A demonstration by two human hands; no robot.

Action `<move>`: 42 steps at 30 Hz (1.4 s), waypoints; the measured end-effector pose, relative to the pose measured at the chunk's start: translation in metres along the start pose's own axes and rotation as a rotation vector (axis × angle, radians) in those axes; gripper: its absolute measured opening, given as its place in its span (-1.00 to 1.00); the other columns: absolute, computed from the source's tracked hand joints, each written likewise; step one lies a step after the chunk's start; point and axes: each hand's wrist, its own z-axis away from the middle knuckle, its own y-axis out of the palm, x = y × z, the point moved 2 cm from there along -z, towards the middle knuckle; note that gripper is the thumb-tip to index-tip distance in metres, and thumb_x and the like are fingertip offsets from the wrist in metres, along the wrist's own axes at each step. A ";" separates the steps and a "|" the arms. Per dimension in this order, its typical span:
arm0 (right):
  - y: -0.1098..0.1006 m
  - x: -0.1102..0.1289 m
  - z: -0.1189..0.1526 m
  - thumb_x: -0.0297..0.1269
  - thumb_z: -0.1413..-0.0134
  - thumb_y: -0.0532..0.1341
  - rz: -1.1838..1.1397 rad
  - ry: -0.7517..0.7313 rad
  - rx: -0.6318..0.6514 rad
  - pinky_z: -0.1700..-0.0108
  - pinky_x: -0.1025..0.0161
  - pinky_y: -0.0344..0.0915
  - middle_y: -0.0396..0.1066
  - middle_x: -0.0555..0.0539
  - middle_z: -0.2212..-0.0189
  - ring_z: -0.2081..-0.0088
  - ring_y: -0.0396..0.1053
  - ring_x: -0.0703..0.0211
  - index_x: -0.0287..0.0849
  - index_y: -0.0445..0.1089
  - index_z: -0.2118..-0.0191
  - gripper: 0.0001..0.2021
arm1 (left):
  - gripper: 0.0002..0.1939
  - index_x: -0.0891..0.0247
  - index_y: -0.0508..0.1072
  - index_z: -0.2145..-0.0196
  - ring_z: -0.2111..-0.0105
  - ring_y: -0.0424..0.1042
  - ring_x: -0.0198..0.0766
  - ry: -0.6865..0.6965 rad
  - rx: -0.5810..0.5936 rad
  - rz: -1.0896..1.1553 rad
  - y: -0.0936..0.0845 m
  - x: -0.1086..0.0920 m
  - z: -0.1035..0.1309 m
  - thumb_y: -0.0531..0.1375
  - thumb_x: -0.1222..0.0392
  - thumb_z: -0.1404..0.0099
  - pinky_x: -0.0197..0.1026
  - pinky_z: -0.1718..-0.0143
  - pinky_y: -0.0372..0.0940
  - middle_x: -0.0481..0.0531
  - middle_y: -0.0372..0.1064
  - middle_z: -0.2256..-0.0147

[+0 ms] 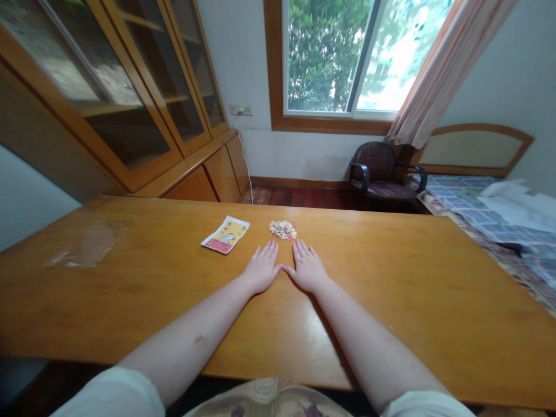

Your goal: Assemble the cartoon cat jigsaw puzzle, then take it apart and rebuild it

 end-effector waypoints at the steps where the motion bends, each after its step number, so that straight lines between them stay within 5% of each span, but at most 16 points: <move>1: 0.001 0.000 0.000 0.20 -0.19 -0.21 -0.001 0.001 0.000 -0.31 -0.01 -0.17 -0.13 -0.32 -0.32 -0.34 -0.18 -0.07 -0.49 -0.08 -0.32 -0.15 | -0.32 0.48 -0.05 -0.32 -0.33 -0.20 -0.07 0.001 0.000 0.000 0.000 0.000 0.000 -0.13 -0.02 -0.39 0.07 -0.31 -0.20 0.23 -0.22 -0.33; 17: 0.000 0.000 0.001 0.21 -0.19 -0.20 -0.016 0.006 -0.005 -0.32 0.00 -0.19 -0.14 -0.30 -0.32 -0.34 -0.18 -0.04 -0.47 -0.07 -0.33 -0.16 | -0.32 0.48 -0.02 -0.30 -0.33 -0.18 -0.05 0.007 -0.009 0.040 0.001 -0.001 -0.001 -0.09 -0.02 -0.37 0.08 -0.31 -0.20 0.25 -0.19 -0.32; 22: -0.001 -0.002 0.000 0.22 -0.16 -0.12 -0.037 0.011 0.016 -0.32 0.01 -0.21 -0.15 -0.27 -0.33 -0.35 -0.20 -0.03 -0.42 -0.09 -0.34 -0.14 | -0.38 0.41 0.06 -0.27 -0.29 -0.01 -0.11 0.018 -0.126 0.134 -0.014 0.019 -0.001 -0.07 0.00 -0.37 -0.08 -0.26 -0.03 0.22 -0.03 -0.29; 26: -0.001 -0.005 0.000 0.24 -0.13 -0.08 -0.064 0.005 0.033 -0.32 0.00 -0.21 -0.16 -0.27 -0.33 -0.35 -0.21 -0.04 -0.39 -0.09 -0.34 -0.13 | -0.57 0.39 0.34 -0.07 -0.24 0.08 -0.02 -0.269 -0.328 0.030 -0.037 0.058 0.005 -0.05 0.17 -0.32 0.02 -0.23 -0.02 0.25 0.19 -0.19; 31: -0.001 -0.005 0.000 0.23 -0.14 -0.06 -0.083 0.007 0.032 -0.32 0.01 -0.21 -0.17 -0.27 -0.33 -0.35 -0.21 -0.03 -0.38 -0.07 -0.34 -0.14 | -0.65 0.44 0.42 0.12 0.02 0.36 0.06 -0.550 -0.146 -0.015 -0.038 0.084 0.007 0.00 0.27 -0.19 0.00 0.00 0.23 0.36 0.40 0.09; 42: -0.002 -0.006 0.000 0.22 -0.14 -0.04 -0.091 0.008 0.030 -0.32 0.00 -0.20 -0.15 -0.26 -0.33 -0.35 -0.20 -0.03 -0.37 -0.05 -0.33 -0.16 | -0.46 0.52 0.26 -0.13 -0.18 0.16 0.01 -0.364 -0.159 0.060 -0.013 0.087 -0.009 -0.04 0.33 -0.19 -0.05 -0.20 0.06 0.34 0.22 -0.14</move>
